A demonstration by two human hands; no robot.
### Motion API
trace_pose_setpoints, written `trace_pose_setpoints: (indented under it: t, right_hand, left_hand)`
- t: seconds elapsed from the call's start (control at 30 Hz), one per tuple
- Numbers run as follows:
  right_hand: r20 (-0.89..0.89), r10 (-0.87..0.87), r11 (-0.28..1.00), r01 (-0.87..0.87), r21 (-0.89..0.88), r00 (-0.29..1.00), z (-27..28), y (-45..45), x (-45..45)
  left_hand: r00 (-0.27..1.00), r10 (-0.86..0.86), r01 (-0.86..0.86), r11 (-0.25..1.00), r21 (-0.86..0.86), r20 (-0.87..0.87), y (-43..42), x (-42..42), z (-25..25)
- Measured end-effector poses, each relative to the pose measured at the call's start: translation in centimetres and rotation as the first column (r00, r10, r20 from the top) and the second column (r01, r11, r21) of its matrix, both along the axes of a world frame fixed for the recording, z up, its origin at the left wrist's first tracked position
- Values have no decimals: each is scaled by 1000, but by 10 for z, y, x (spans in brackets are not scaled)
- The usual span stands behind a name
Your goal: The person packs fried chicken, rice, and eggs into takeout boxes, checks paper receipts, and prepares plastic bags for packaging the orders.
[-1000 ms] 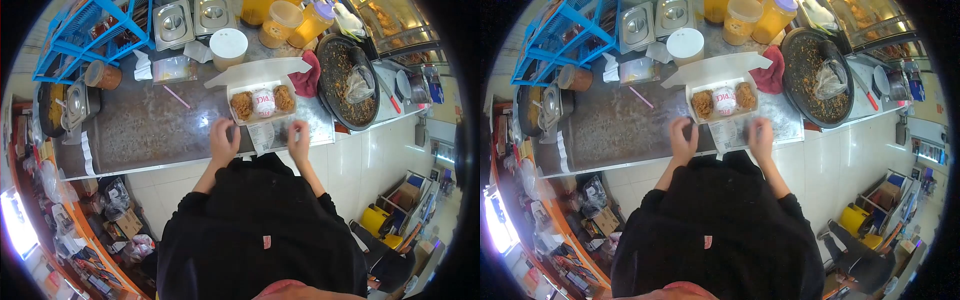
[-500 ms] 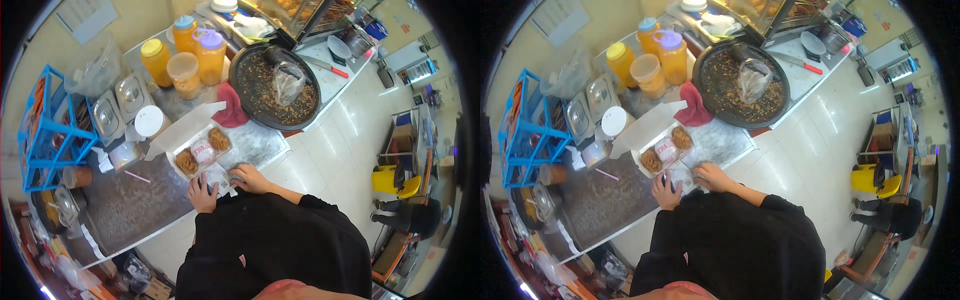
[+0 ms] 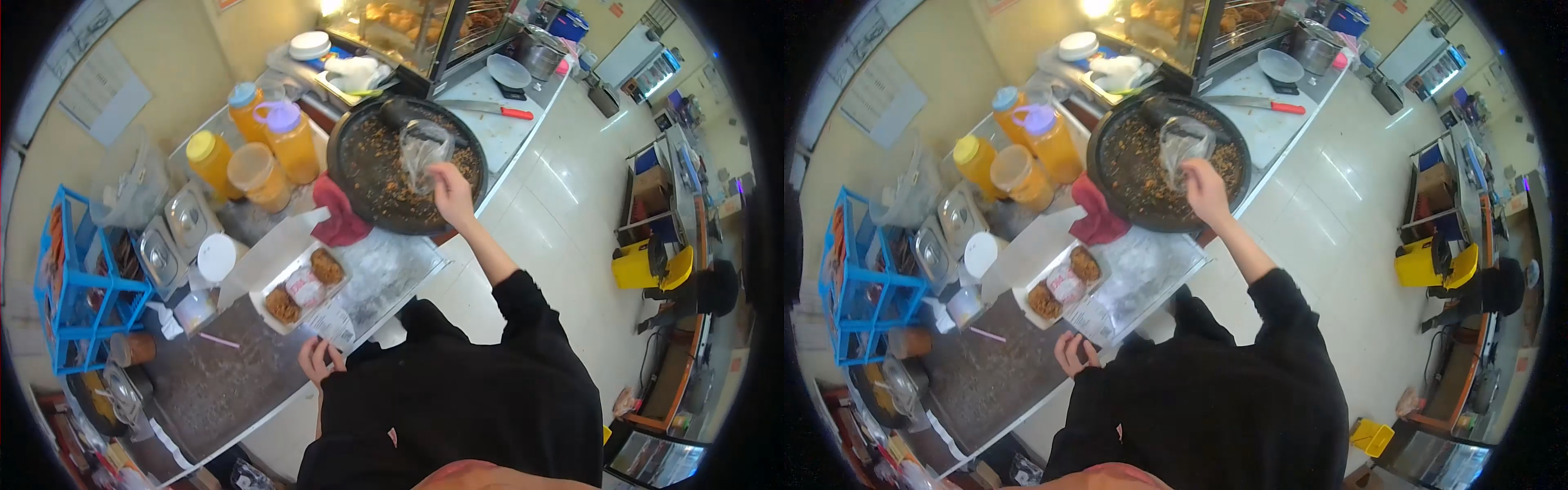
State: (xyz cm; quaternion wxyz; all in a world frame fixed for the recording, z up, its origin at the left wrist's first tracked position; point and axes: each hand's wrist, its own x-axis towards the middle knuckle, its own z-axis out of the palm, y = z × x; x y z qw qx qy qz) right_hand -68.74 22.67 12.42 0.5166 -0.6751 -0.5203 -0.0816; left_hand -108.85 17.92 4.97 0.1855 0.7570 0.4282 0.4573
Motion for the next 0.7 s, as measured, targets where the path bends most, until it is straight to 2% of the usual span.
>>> trace_pose_setpoints:
  t: [0.07,0.13,0.17,0.27,0.3,0.33,0.43,0.47,0.53,0.6,0.63,0.7]
  right_hand:
    - [389,167,986,-144,-88,906,11,26,30]
    - [507,235,902,8,-431,829,-6,47,71]
    - [546,286,811,105,-575,787,-15,52,90]
    - [403,349,607,123,-785,846,-29,59,122]
    - [389,319,716,49,-696,864,-35,55,130]
    - [301,330,756,-60,-652,895,-38,52,136]
    - [147,319,845,-211,-491,936,-23,37,146]
    - [74,331,860,-269,-433,941,-21,31,150]
    - [-27,362,865,-347,-363,932,-21,26,163]
    - [-93,390,849,-397,-348,916,-23,19,177]
    - [-194,439,831,-478,-285,877,-26,17,182]
    - [-141,542,790,-559,-252,829,-28,16,190]
  left_hand:
    - [994,-109,106,990,92,17,4,29,22]
    - [974,-225,223,961,161,-7,17,80,53]
    - [957,-291,289,952,102,9,20,107,63]
    - [913,-407,408,902,143,-37,36,197,74]
    - [932,-361,361,930,68,-12,36,229,79]
    - [952,-305,305,952,-1,7,36,263,86]
    - [992,-126,120,973,-197,-20,46,360,96]
    - [997,-66,58,979,-194,-33,51,387,94]
    - [993,0,-34,957,-287,-120,63,421,89]
    - [974,68,-127,954,-273,-217,72,432,85]
    - [960,100,-172,949,-265,-263,76,436,83]
    - [963,98,-167,948,-272,-250,83,440,79]
